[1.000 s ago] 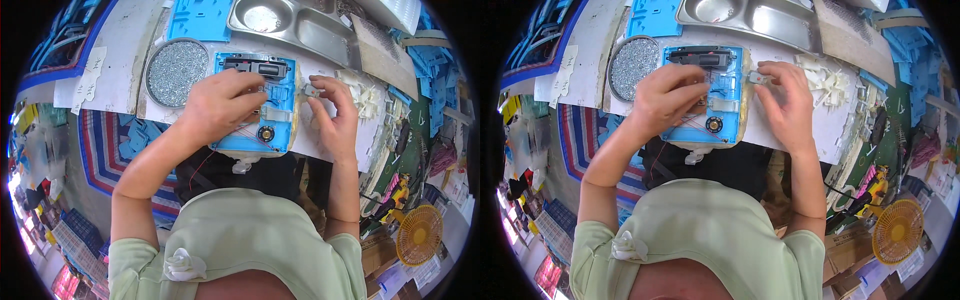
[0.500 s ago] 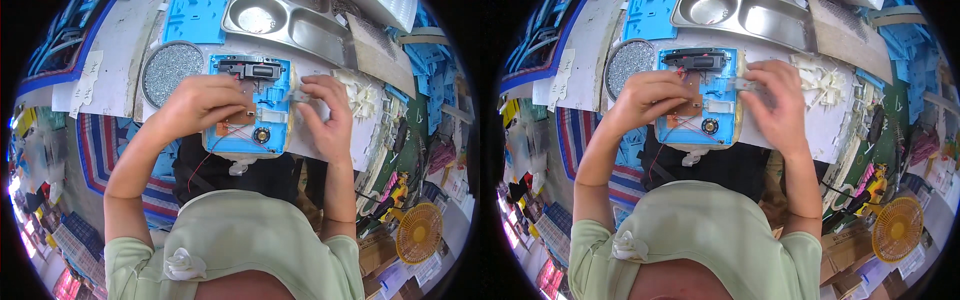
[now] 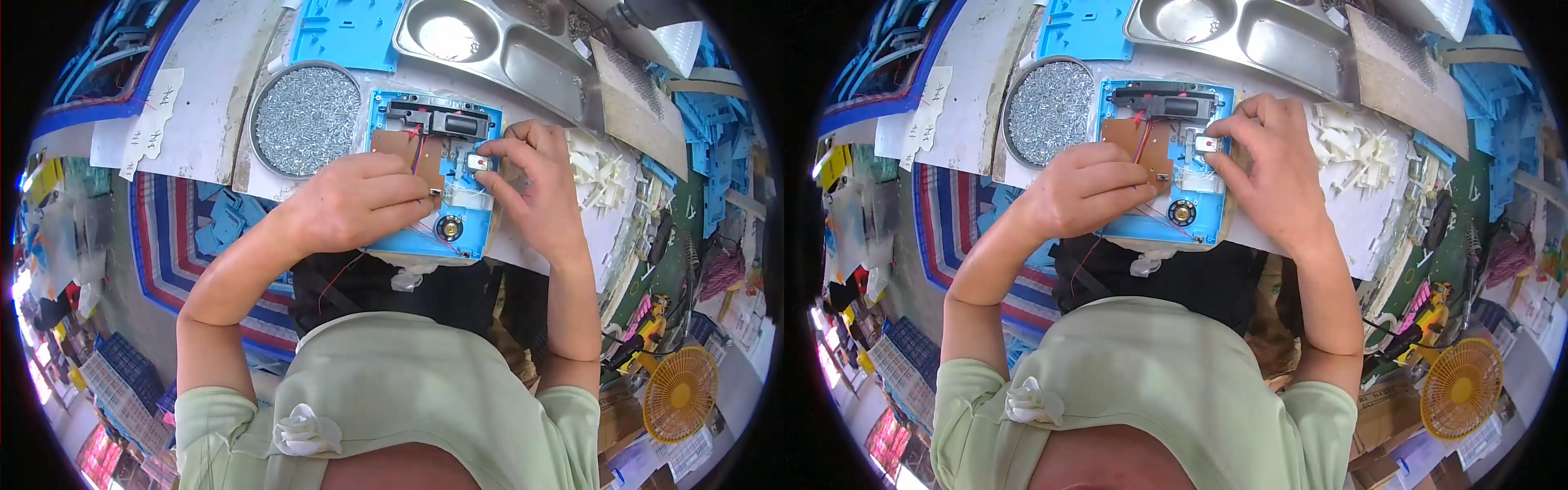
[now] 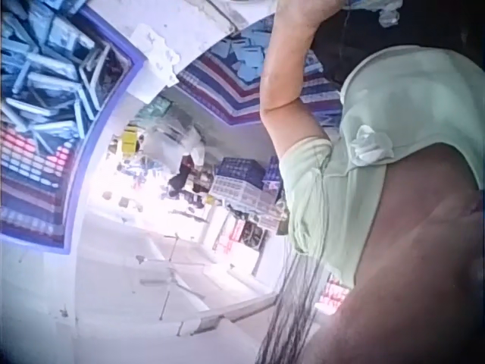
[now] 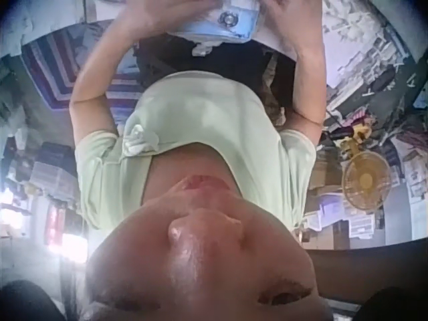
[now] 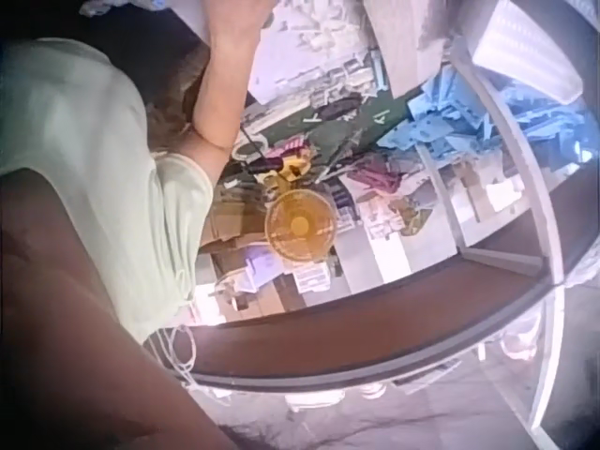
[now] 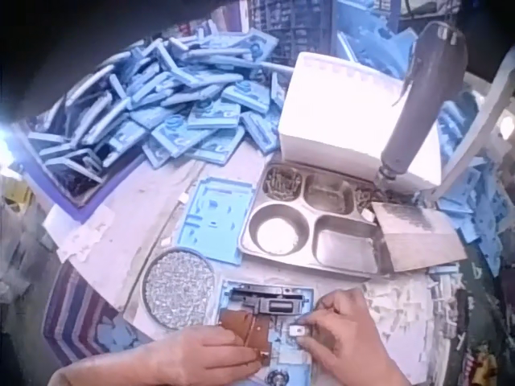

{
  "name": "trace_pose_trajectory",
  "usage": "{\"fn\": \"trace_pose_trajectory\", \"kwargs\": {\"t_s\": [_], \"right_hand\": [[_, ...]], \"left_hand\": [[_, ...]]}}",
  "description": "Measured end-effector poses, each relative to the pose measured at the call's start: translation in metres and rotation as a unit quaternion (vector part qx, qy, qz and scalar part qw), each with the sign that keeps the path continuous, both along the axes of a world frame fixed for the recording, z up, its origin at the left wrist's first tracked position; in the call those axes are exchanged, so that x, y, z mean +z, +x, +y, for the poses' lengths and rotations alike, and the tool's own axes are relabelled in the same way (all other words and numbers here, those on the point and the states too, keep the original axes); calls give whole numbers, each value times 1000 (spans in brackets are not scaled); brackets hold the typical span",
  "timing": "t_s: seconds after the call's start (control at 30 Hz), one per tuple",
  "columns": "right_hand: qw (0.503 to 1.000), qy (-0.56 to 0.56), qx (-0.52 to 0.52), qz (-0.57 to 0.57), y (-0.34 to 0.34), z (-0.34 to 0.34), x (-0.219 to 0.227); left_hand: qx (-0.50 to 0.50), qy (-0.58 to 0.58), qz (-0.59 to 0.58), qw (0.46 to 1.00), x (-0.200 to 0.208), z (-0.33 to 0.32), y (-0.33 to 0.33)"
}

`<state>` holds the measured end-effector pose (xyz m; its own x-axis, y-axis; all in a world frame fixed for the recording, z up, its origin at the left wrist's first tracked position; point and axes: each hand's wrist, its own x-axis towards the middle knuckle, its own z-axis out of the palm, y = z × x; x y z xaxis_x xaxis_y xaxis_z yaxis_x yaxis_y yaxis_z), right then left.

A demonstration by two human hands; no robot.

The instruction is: Assembling a small blue electronic toy or device by soldering wires and installing a motor into the casing.

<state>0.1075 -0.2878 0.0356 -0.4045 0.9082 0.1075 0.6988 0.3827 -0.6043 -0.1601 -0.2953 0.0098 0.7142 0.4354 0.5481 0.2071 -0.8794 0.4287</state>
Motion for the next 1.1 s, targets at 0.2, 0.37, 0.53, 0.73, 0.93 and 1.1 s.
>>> {"fn": "trace_pose_trajectory", "kwargs": {"t_s": [0.2,0.37,0.53,0.73,0.93,1.1], "right_hand": [[995,100,26,7,-9,4,13],[962,217,165,-6,-47,21,1],[956,230,181,-2,-49,32,-7],[961,204,187,20,-54,39,0],[938,199,278,-51,-55,54,8],[935,204,288,-34,-57,57,6]], "left_hand": [[6,0,-10,1000,-3,-3,0],[10,19,-26,999,-5,-1,3],[20,27,-16,999,-5,-3,-2],[14,37,-14,999,-5,-3,-2],[-3,22,29,999,-1,-3,-11],[51,-43,27,997,6,-8,-14]]}}
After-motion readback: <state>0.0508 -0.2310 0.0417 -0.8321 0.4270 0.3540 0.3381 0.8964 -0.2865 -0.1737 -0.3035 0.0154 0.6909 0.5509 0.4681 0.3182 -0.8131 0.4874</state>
